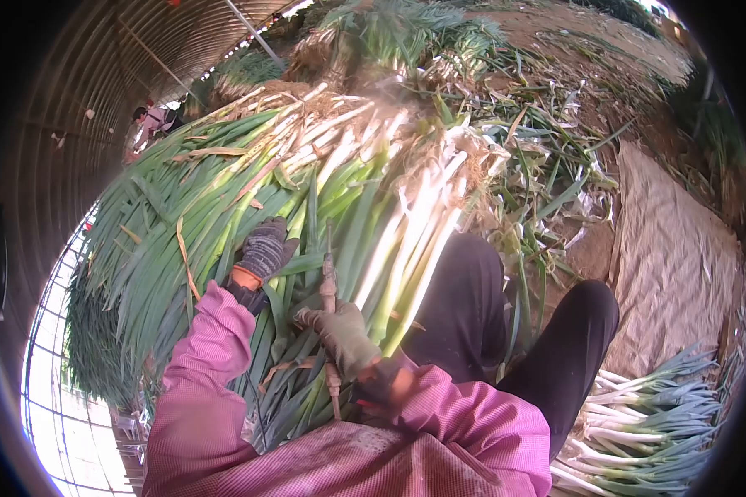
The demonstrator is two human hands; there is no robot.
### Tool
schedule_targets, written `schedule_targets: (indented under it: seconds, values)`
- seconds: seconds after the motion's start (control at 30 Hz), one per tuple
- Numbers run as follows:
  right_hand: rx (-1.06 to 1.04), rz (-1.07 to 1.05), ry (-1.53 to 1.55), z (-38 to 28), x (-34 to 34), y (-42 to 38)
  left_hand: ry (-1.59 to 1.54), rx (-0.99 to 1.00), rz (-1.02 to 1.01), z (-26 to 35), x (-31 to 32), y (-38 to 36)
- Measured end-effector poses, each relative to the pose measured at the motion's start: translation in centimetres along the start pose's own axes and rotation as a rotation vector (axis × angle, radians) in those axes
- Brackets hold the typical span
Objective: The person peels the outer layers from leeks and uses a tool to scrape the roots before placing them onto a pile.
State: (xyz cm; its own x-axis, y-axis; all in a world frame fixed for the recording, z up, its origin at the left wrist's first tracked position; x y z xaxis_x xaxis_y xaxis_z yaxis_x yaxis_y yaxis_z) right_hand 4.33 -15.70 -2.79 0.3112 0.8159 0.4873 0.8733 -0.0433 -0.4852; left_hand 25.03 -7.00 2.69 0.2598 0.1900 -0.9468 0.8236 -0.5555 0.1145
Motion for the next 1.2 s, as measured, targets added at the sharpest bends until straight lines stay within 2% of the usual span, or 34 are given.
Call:
schedule_targets:
  seconds: [0.1,0.17,0.23,0.27,0.37,0.4,0.5,0.53,0.57,0.6,0.67,0.77,0.87,0.97,1.07,1.1,1.2]
  values:
    - [-0.014,-0.071,-0.087,1.3,0.1,0.0,-0.102,-0.025,-0.122,0.2,0.3,-0.3]
    - [0.011,-0.08,-0.185,0.0,-0.1,-1.8,-0.141,-0.044,-0.107,0.8,1.3,-1.5]
    - [0.097,-0.044,-0.091,-1.2,-0.7,-2.6,-0.153,-0.052,-0.117,1.9,2.0,-3.2]
    - [0.141,-0.026,-0.045,-1.4,-0.9,-2.8,-0.139,-0.122,-0.16,2.9,0.8,-4.5]
    - [0.063,-0.059,-0.019,-0.1,-1.1,-2.6,0.02,-0.101,-0.294,4.1,0.5,-6.0]
    - [0.088,-0.08,-0.051,0.2,-1.1,-2.7,0.021,-0.044,-0.184,3.8,1.4,-6.7]
    - [0.147,-0.128,-0.046,0.6,-1.2,-2.9,0.072,-0.01,-0.16,6.3,-2.1,-9.6]
    - [0.162,-0.137,0.016,1.0,-1.4,-2.2,0.128,0.037,-0.048,6.2,-0.9,-10.9]
    - [0.177,-0.148,0.079,1.5,-1.5,-1.6,0.099,0.083,-0.034,6.9,-1.9,-12.5]
    - [0.13,-0.099,0.032,1.7,-1.8,-1.1,0.071,0.13,-0.019,7.7,-2.9,-14.2]
    - [0.035,0.002,-0.06,1.7,-2.4,-0.5,0.149,0.174,-0.027,8.5,0.4,-18.7]
    - [0.057,-0.016,-0.136,0.5,-2.4,-1.6,-0.212,0.179,-0.026,11.1,1.6,-22.8]
    - [0.013,0.016,-0.145,-0.3,-2.4,-2.4,0.063,0.329,0.068,11.3,0.7,-23.5]
    - [0.005,0.024,-0.008,0.3,-2.1,-2.4,-0.43,0.193,0.232,6.5,-3.5,-18.7]
    - [-0.109,-0.032,0.019,2.2,-2.1,-0.6,-0.263,0.059,0.241,3.6,-3.2,-11.2]
    - [-0.088,-0.041,-0.038,2.1,-2.1,-0.8,-0.312,-0.036,0.224,3.6,-3.9,-9.0]
    - [-0.052,-0.047,-0.159,2.1,-2.6,-1.0,-0.205,-0.073,0.013,2.4,1.4,-3.5]
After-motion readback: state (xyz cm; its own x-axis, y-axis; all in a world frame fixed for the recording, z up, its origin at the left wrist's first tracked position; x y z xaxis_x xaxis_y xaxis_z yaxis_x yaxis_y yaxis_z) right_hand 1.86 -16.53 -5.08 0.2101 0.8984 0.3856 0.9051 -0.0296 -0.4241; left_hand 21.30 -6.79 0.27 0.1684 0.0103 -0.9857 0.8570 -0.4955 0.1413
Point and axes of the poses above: each hand's wrist, its own y-axis towards the middle knuckle, its own x-axis out of the palm, z = x × y, the point moved 4 cm from there along y, towards the middle knuckle, and after that the axes turned 3 degrees about z, right-handed, at the moved point
